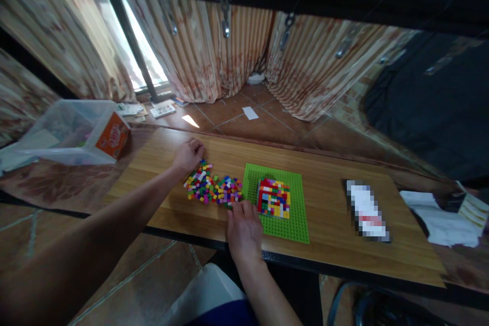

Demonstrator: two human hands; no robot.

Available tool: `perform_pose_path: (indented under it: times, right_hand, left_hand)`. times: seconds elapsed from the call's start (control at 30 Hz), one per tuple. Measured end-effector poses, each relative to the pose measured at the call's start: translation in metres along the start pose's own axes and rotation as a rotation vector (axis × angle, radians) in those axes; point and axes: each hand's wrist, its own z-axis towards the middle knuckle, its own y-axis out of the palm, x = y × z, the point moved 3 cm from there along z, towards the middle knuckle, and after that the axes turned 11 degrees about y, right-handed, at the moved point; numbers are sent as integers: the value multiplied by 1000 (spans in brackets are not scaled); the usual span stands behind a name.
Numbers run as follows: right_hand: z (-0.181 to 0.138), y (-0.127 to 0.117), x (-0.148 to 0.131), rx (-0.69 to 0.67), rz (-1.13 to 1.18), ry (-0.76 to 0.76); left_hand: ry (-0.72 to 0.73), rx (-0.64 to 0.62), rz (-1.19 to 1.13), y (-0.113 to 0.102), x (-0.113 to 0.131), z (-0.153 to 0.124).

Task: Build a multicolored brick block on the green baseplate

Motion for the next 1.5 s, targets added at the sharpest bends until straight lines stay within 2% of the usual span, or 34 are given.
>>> perform_pose_path:
  times: [0.2, 0.6, 0.77, 1.03, 1.23, 1.37, 1.5]
  right_hand:
    - [2, 1, -4, -19, -42, 24]
    - [2, 5, -7, -69, -110, -49]
    - [1, 9, -5, -65, -107, -40]
    - [-9, 14, -5, 44, 14, -138]
    - [-12, 15, -4, 18, 101, -70]
    - [-10, 10, -6, 25, 270, -47]
    - [-9, -1, -11, -42, 462, 40]
  left_hand:
    - [6, 4, -7, 0, 0, 0]
    - [-7, 4, 13, -1, -1, 1]
    - [44, 14, 24, -3, 0, 1]
    - [51, 24, 37, -7, 2, 4]
    - [29, 9, 27, -7, -1, 5]
    - [22, -5, 28, -7, -1, 6]
    - [15, -17, 44, -9, -1, 7]
